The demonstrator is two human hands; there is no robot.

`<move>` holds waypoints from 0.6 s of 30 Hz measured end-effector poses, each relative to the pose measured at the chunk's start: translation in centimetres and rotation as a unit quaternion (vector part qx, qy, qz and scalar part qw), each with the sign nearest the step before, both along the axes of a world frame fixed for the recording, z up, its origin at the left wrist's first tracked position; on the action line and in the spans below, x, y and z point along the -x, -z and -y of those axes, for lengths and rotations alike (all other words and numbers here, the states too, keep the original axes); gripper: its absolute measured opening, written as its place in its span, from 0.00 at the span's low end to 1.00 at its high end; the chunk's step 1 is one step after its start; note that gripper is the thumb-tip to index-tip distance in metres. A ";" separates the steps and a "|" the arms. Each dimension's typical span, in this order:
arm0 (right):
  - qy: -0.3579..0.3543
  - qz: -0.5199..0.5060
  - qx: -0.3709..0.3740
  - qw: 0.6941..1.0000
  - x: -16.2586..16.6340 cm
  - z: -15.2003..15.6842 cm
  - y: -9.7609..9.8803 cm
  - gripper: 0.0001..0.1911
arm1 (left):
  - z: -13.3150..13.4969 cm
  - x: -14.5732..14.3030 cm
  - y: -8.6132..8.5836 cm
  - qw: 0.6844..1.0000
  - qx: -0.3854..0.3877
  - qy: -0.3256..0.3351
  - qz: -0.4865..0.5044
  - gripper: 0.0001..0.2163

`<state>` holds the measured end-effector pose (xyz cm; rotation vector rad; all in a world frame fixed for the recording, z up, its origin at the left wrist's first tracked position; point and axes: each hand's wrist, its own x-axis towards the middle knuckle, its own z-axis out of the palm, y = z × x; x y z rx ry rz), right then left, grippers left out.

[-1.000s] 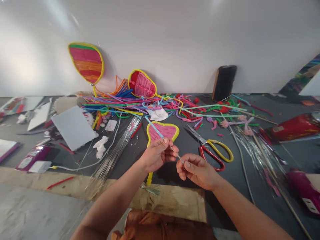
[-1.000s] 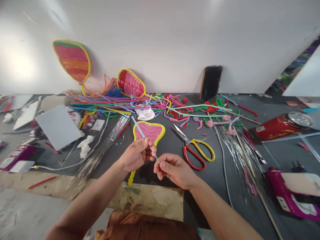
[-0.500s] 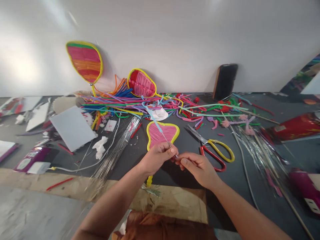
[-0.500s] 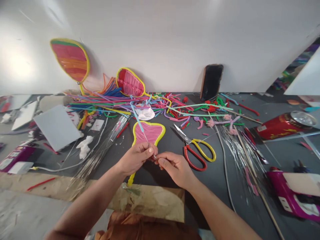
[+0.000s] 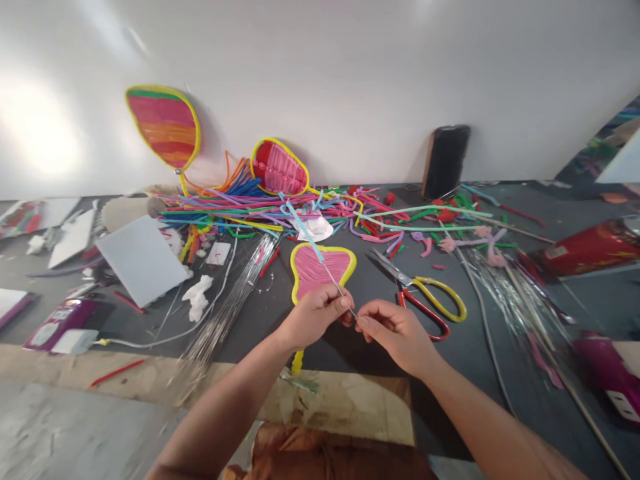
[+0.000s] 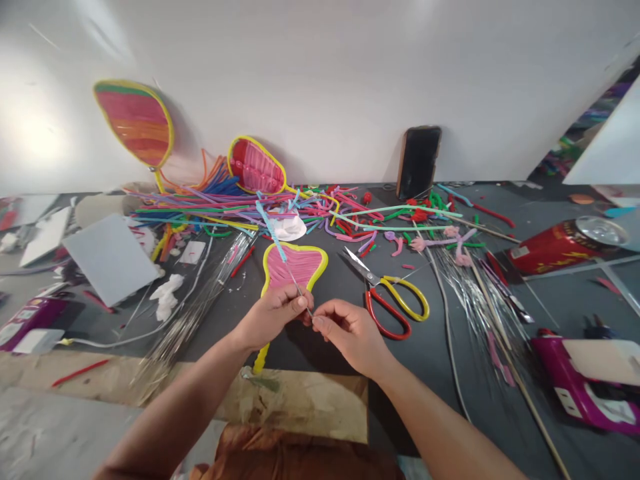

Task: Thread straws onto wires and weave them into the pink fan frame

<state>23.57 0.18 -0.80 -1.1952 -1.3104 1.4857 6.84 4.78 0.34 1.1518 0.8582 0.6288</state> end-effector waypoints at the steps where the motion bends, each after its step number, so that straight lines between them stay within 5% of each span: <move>1: 0.005 0.018 -0.011 1.000 0.0 0.1 0.0 0.12 | 0.0 0.0 0.0 1.000 -0.009 0.003 -0.010 0.15; 12: 0.013 0.080 -0.058 0.995 0.0 0.1 0.1 0.09 | 0.1 0.1 0.9 0.999 -0.035 0.016 -0.032 0.14; 18: 0.076 0.059 -0.035 0.995 -0.8 -0.4 0.5 0.12 | 0.3 -0.1 0.4 0.994 -0.034 0.043 -0.091 0.15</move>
